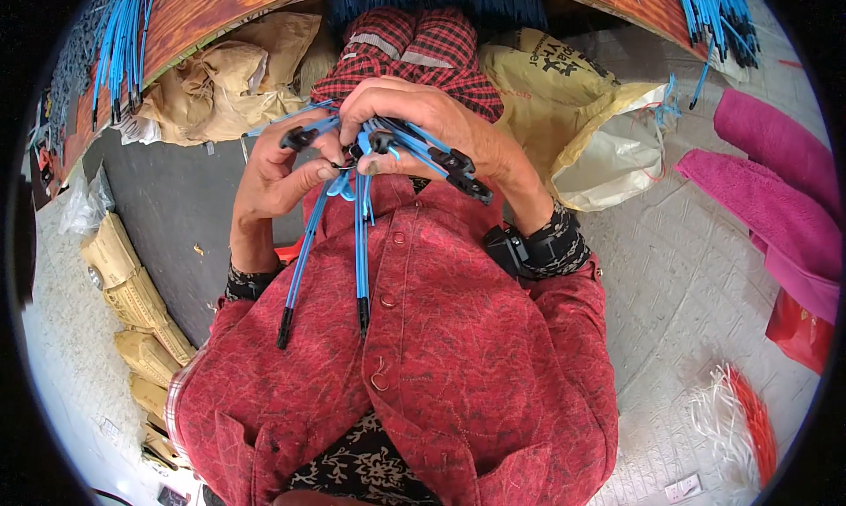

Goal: Assembling blue plastic rods with black tips and trimming them using cutters at a workstation.

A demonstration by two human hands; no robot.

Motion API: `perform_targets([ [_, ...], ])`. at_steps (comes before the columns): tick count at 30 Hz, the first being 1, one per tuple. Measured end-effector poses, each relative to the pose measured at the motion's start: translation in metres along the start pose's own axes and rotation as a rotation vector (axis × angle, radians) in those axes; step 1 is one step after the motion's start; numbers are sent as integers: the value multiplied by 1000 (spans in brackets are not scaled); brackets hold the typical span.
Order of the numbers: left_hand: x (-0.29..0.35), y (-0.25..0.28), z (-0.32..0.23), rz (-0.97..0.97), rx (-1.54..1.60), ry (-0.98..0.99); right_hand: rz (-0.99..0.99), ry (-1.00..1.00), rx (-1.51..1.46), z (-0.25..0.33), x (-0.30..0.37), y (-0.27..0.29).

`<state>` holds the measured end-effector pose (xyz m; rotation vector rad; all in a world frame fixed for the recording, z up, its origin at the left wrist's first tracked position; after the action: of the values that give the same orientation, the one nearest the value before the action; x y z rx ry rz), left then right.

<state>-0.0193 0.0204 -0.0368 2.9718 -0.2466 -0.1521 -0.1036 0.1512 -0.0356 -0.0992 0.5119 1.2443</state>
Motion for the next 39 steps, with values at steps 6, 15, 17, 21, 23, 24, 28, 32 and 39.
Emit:
perform_targets([
  [6, 1, -3, 0, -103, -103, -11, 36, 100, 6, -7, -2, 1],
  [15, 4, 0, 16, -167, 89, 94, 128, 84, 60, -5, -10, 5],
  [17, 5, 0, 21, -170, 148, 119, 145, 80, 65, -8, -11, 4],
  [21, 6, -2, 32, -130, 351, 118, 104, 75, -56, -17, -8, 2],
  [23, 7, -1, 38, -128, 414, 113, -12, 41, -156, -14, -8, 5],
  [24, 8, 0, 40, -167, 463, 101, -2, 41, -162, -15, -8, 3],
  [28, 10, 5, 48, -211, 579, 85, -68, 30, -208, -18, -7, 6],
  [32, 14, 6, 60, -249, 635, 127, -53, -26, -275, -23, -1, 7],
  [39, 16, 5, 62, -199, 638, 152, -16, -64, -170, -21, -1, 3],
])
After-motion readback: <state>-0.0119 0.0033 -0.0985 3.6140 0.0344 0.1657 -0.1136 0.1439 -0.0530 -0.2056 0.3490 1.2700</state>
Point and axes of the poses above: each hand's wrist, its own x-axis away from the middle knuckle, its own y-axis out of the back of the hand, z = x × y, the point moved 7 cm from there along -x, towards the middle knuckle, and after that the axes turned 8 degrees about y, right-handed, at the moved point
